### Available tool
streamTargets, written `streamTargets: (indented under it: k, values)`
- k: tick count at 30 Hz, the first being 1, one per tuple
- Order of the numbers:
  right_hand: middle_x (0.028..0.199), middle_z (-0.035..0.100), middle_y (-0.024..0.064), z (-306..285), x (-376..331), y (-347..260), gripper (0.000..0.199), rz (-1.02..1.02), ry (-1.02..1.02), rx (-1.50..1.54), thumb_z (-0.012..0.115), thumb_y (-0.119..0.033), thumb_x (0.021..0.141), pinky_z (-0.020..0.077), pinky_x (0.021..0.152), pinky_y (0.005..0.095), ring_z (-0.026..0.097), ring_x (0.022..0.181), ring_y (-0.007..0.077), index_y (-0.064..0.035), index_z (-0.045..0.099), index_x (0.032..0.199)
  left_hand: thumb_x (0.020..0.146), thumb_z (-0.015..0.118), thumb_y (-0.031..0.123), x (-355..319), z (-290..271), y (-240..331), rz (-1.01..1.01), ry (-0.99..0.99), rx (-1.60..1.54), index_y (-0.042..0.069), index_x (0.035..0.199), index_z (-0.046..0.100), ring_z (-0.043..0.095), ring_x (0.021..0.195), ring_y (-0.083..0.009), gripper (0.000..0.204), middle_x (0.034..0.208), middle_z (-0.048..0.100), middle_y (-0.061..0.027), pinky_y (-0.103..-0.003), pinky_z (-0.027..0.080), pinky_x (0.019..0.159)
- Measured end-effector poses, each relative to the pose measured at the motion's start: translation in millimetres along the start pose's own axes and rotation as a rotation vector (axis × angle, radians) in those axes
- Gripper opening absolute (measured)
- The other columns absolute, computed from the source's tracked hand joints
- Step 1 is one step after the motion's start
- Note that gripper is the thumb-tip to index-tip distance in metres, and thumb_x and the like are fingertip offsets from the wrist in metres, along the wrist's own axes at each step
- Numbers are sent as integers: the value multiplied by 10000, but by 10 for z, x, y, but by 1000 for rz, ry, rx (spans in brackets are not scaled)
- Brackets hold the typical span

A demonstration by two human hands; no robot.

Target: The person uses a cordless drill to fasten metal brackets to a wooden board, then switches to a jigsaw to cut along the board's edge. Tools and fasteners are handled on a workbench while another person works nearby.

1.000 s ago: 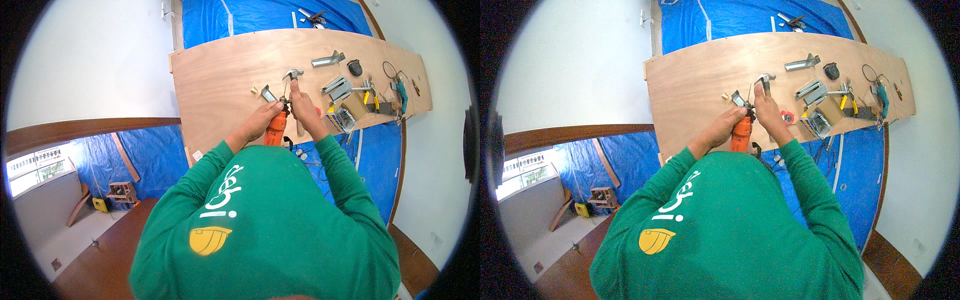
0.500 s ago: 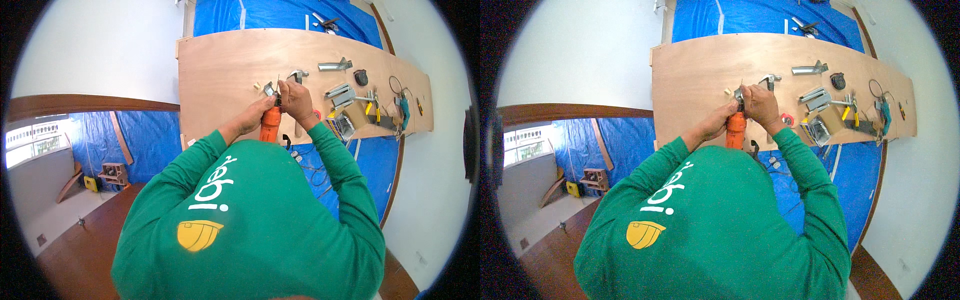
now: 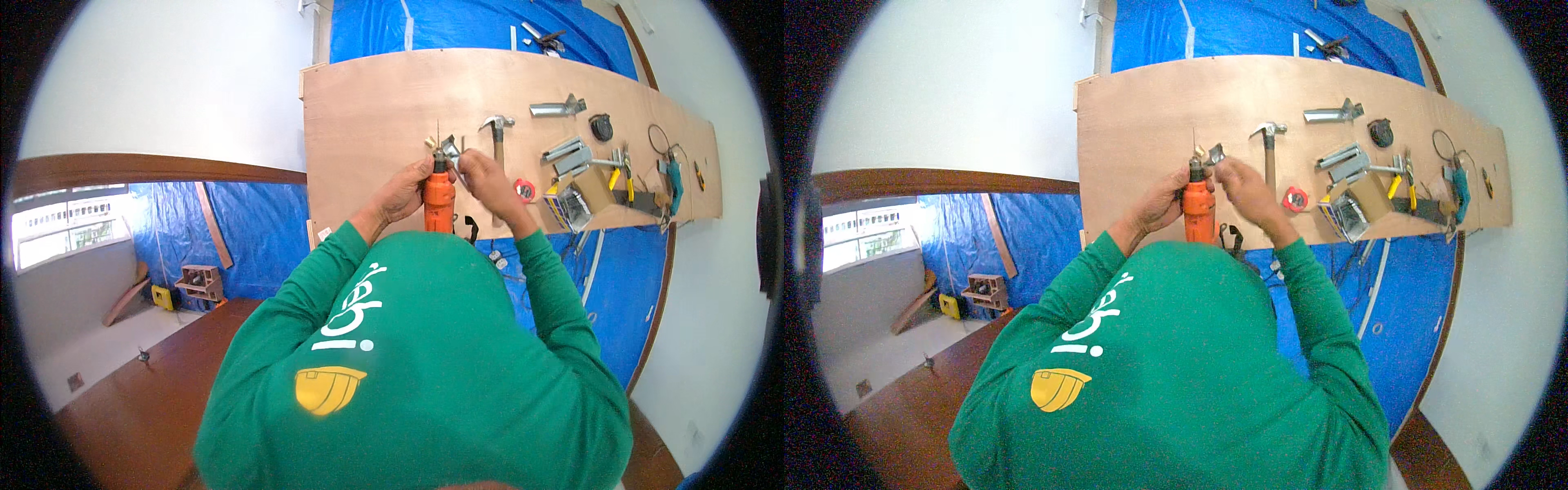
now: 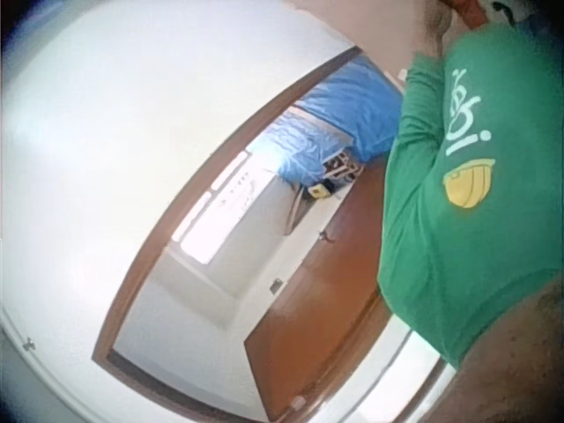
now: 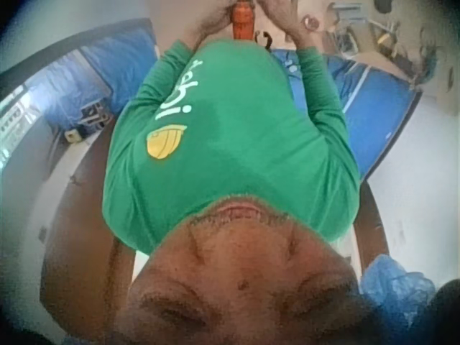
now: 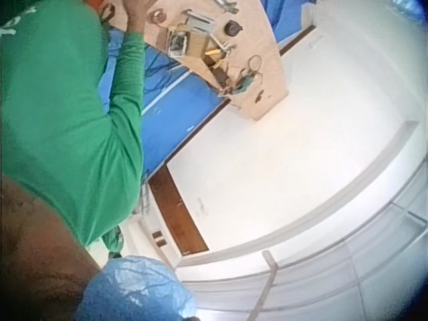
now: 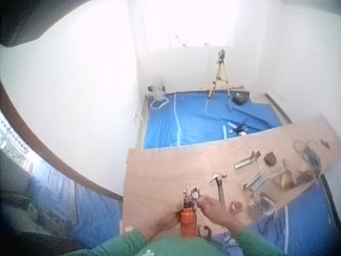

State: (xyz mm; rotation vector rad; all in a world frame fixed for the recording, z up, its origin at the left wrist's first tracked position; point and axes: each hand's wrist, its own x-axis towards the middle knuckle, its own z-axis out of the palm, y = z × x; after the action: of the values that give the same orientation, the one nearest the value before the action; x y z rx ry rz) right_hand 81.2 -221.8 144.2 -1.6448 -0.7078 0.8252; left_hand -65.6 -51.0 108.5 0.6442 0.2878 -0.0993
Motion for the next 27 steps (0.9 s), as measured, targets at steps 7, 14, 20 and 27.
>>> streamTargets:
  k: [7, 14, 20, 27]
  values:
    - [634, 447, -48, -263, -222, -192, 323, 404, 61, 524, 562, -332, 1109, 371, 519, 267, 410, 527, 97, -89, 613, 903, 1127, 559, 461, 102, 176, -36, -40, -40, 90, 47, 1316, 636, 662, 1131, -175, 462, 1190, 712, -88, -377, 533, 1036]
    - [649, 479, -32, 42, -504, -445, 326, 399, 232, 641, 569, -315, 1103, 394, 535, 285, 442, 542, 113, -37, 682, 976, 1048, 747, 230, 175, 304, 10, -6, 125, 144, 94, 1135, 602, 707, 1070, -164, 217, 1122, 717, -64, -332, 579, 939]
    - [650, 483, -29, 92, -447, -421, 314, 393, 265, 581, 571, -299, 1097, 386, 523, 282, 439, 536, 116, -46, 669, 941, 1038, 756, 213, 206, 377, -30, 40, 52, 174, 111, 1113, 568, 694, 1027, -174, 227, 1084, 717, -67, -369, 595, 928]
    - [569, 478, -11, 50, -405, -462, 417, 415, 199, 323, 568, -371, 1086, 348, 452, 299, 424, 460, 122, -64, 645, 814, 1070, 707, 237, 180, 332, -69, 46, 10, 256, 103, 1154, 570, 680, 1025, -178, 209, 1075, 691, -54, -376, 579, 945]
